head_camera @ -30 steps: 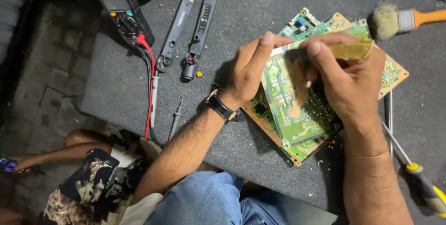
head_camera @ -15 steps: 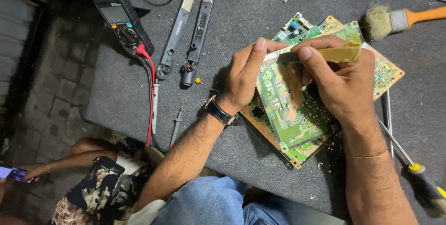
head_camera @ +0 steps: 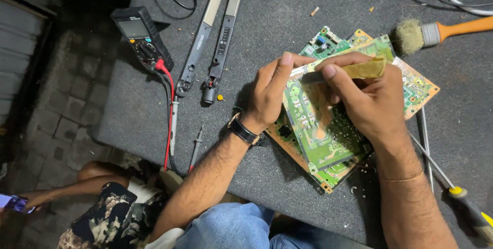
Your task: Cleaning and scraping a circuit board using a small tool and sandpaper at a repair bench
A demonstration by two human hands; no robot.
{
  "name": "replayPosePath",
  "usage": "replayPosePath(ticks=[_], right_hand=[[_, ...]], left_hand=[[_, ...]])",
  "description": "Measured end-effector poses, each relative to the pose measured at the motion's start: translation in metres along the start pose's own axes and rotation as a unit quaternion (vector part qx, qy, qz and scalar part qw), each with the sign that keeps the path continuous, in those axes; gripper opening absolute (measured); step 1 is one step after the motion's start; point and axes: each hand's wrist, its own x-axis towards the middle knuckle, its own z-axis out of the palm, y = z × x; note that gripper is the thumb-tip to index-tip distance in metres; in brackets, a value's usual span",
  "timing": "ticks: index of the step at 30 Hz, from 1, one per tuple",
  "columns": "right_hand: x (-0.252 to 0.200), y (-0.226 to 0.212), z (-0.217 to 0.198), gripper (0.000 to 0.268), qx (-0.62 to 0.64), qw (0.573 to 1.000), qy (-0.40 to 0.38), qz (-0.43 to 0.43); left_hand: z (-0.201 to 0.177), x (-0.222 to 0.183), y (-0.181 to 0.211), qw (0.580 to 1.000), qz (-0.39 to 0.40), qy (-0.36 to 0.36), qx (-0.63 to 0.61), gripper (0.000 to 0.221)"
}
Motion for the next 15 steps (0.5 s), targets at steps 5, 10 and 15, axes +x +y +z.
replayPosePath(ticks=[5,10,15], right_hand=[[-0.0002,-0.0043,0.0009,0.017,-0.03,0.999,-0.021,0.01],[-0.0016,-0.0025,-0.0002,0.016,-0.04,0.998,-0.031,0.031],[-0.0006,-0.0047,0.0006,0.02,-0.04,0.999,-0.005,0.011]], left_hand=[[-0.0006,0.0005,0.0005,0.999,0.014,0.01,0.031,0.062],[0.0008,0.0002,-0.0009,1.0,-0.008,0.015,0.014,0.063],[0.0013,0.0,-0.0007,1.0,-0.007,0.01,-0.009,0.061]])
